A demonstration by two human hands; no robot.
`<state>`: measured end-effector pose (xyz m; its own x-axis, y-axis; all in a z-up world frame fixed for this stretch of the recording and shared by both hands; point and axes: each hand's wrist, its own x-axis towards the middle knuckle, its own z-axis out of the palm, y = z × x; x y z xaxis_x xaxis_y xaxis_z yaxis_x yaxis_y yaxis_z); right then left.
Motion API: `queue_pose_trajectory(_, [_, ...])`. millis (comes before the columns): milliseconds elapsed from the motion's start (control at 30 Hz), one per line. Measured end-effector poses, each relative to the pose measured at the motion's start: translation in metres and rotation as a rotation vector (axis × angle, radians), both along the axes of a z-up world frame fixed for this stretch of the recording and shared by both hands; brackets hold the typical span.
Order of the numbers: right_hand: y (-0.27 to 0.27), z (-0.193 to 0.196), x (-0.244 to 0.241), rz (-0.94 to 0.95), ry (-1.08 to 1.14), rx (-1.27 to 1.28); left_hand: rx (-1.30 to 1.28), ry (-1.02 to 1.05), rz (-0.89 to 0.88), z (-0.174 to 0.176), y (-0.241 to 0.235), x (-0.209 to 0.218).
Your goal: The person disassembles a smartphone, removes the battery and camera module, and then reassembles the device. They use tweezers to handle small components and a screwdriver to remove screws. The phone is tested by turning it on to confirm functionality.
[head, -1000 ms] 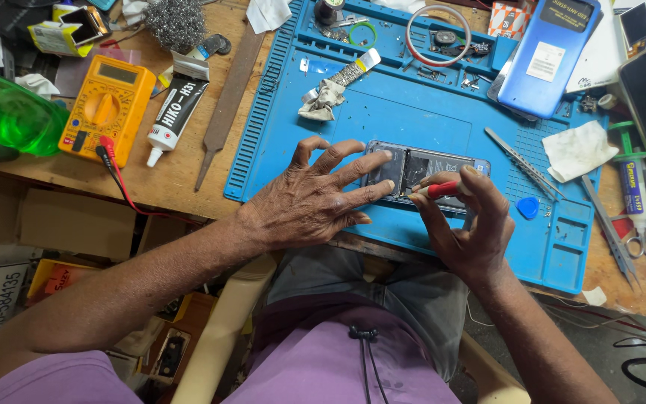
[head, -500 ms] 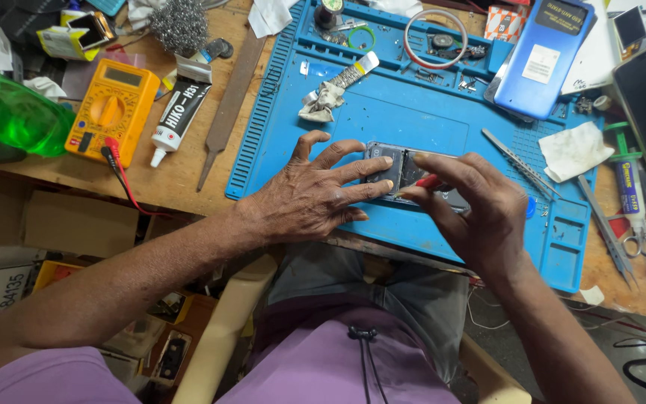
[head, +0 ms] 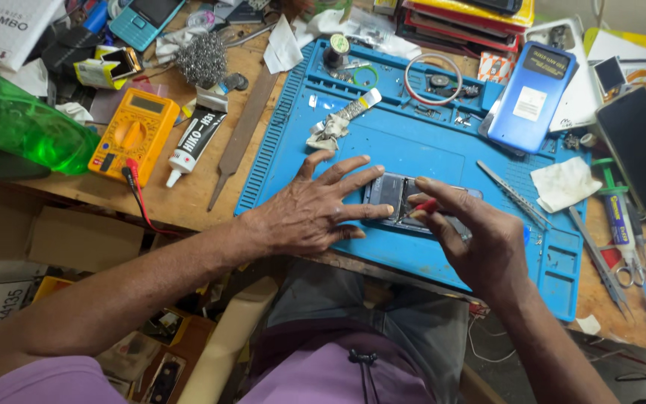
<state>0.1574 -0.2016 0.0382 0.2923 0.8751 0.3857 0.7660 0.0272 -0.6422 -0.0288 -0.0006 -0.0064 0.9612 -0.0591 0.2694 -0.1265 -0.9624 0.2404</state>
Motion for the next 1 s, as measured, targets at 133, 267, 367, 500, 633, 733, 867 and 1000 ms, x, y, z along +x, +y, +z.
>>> queue_pose_trajectory(133, [0.003, 0.0, -0.001, 0.02, -0.04, -0.025, 0.029, -0.076, -0.015, 0.003, 0.001, 0.0])
queue_pose_trajectory(267, [0.006, -0.005, -0.006, -0.08, -0.04, 0.006, -0.025, 0.025, -0.028, 0.003, 0.001, 0.003])
queue_pose_trajectory(367, [0.006, -0.001, 0.001, 0.001, -0.034, -0.049, -0.068, 0.039, -0.033, 0.004, 0.004, 0.008])
queue_pose_trajectory(500, [0.003, -0.003, 0.0, 0.034, -0.129, 0.013, -0.03, 0.036, -0.05, 0.0, 0.004, 0.008])
queue_pose_trajectory(633, [0.009, -0.001, -0.002, 0.068, -0.064, 0.032, 0.013, -0.017, -0.054, -0.001, 0.005, 0.007])
queue_pose_trajectory(733, [0.009, 0.002, -0.003, 0.076, -0.018, -0.026, 0.024, -0.002, -0.059, -0.006, 0.003, 0.004])
queue_pose_trajectory(867, [0.01, 0.006, -0.003, 0.057, -0.045, 0.011, 0.06, 0.021, -0.06, -0.005, 0.007, 0.006])
queue_pose_trajectory(1000, [0.008, 0.0, -0.009, -0.054, -0.069, 0.078, 0.046, -0.014, -0.063, -0.002, 0.005, 0.002])
